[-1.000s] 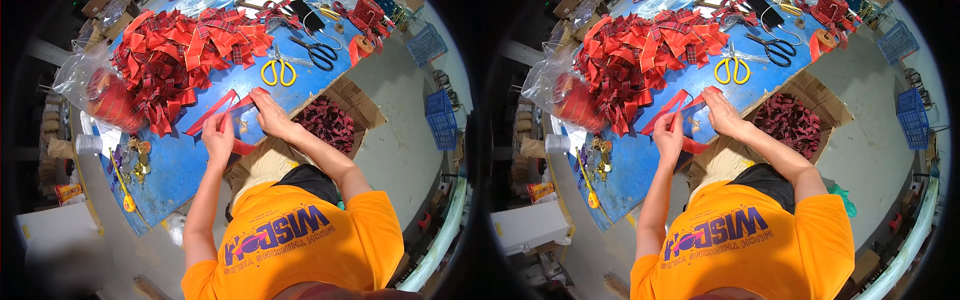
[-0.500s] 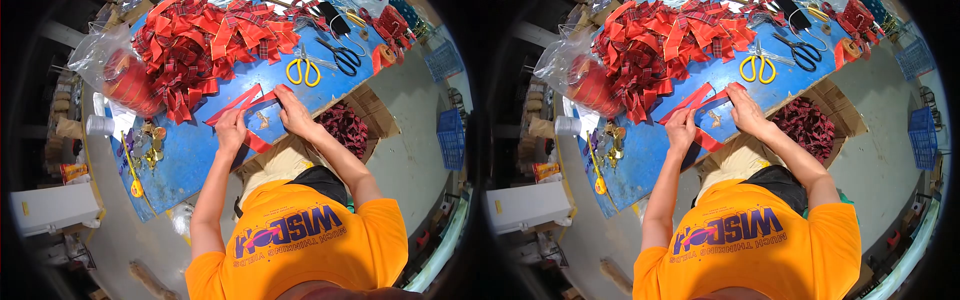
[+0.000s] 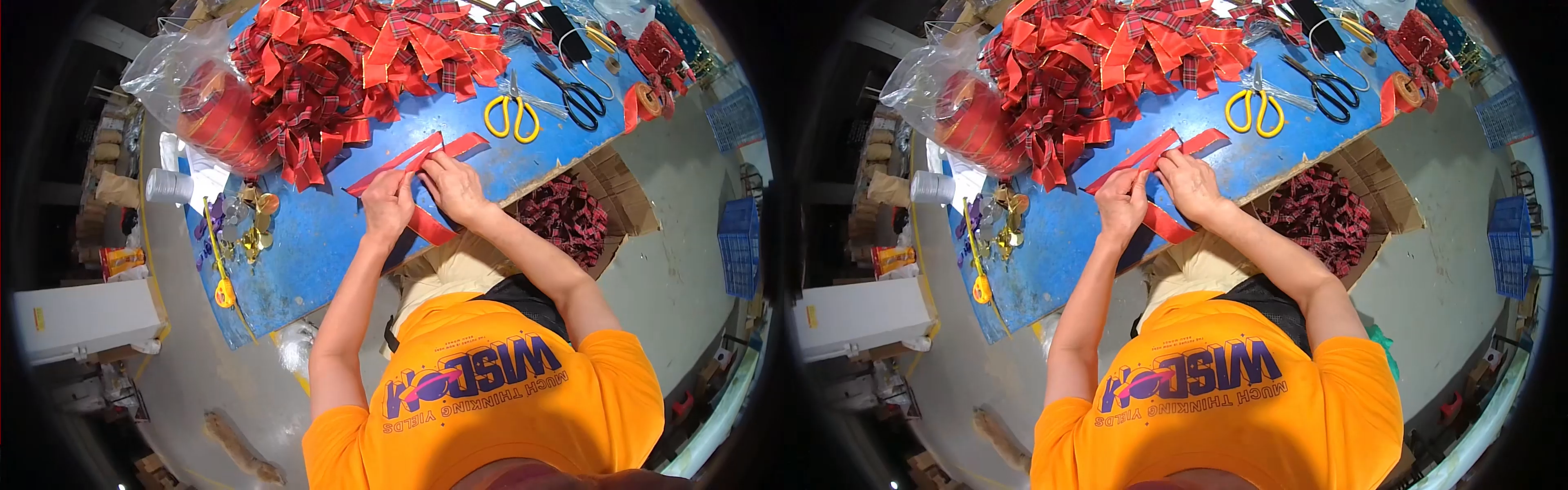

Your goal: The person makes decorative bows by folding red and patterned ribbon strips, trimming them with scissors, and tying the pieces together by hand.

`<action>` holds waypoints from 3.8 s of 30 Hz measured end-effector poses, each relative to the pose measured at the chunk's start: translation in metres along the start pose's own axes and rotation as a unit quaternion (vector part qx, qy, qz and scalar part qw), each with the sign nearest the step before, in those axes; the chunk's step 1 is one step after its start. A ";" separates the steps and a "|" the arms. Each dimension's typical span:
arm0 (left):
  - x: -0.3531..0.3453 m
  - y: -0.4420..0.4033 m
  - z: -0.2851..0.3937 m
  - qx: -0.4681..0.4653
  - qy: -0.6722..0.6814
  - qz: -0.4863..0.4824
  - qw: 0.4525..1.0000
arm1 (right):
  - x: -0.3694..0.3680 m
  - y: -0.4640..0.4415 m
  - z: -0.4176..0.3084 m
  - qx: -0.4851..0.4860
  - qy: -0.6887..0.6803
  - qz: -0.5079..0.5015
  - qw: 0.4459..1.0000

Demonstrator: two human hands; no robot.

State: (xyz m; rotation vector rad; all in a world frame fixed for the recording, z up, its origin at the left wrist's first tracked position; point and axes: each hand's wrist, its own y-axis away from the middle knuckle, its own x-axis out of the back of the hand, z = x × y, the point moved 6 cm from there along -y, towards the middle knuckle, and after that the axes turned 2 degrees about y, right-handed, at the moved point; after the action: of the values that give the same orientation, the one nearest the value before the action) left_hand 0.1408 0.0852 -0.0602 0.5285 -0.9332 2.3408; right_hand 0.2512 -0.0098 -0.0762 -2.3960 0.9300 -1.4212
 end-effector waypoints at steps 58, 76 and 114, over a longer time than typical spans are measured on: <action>-0.004 -0.075 -0.041 0.132 -0.086 -0.457 0.875 | -0.012 -0.031 -0.004 0.244 0.052 -0.066 0.966; 0.010 -0.046 0.007 -0.177 -0.195 -0.196 0.944 | -0.002 -0.023 -0.014 0.101 -0.021 -0.014 0.995; 0.005 -0.042 0.009 -0.187 -0.206 -0.189 0.942 | 0.171 -0.025 0.216 -0.013 0.322 0.040 0.946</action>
State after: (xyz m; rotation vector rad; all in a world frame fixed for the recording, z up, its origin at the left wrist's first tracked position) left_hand 0.1644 0.1057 -0.0304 0.9603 -1.2975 1.6839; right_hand 0.5021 -0.1239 -0.0532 -1.8851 1.1568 -2.2205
